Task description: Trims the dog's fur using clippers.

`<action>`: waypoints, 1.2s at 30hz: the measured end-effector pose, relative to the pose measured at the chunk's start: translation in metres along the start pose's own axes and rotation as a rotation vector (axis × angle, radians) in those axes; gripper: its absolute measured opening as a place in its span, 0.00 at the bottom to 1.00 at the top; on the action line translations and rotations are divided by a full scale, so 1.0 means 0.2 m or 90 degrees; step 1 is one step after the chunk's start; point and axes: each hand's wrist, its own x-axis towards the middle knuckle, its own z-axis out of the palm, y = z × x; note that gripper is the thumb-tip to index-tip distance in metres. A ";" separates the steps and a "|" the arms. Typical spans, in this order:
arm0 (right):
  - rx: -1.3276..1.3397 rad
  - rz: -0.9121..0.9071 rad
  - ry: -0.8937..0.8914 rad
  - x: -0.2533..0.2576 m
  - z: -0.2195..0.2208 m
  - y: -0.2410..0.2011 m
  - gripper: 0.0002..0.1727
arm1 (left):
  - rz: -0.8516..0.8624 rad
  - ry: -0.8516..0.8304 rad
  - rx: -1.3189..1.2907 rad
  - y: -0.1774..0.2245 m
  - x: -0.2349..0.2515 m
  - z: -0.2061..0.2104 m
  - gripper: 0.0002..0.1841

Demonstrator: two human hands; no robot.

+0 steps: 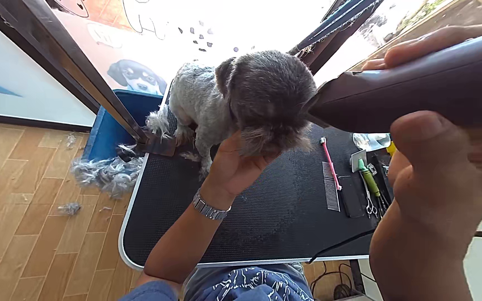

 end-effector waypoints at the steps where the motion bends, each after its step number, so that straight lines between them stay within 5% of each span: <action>1: -0.019 0.005 0.007 -0.02 0.00 -0.01 0.32 | 0.005 -0.003 0.003 0.00 0.00 0.00 0.16; 24: 0.006 0.024 0.036 -0.13 0.10 -0.08 0.40 | 0.003 0.030 0.039 -0.05 -0.02 -0.01 0.12; 36: -0.007 0.021 0.045 -0.14 0.08 -0.08 0.35 | -0.008 0.058 0.058 -0.07 -0.02 -0.01 0.13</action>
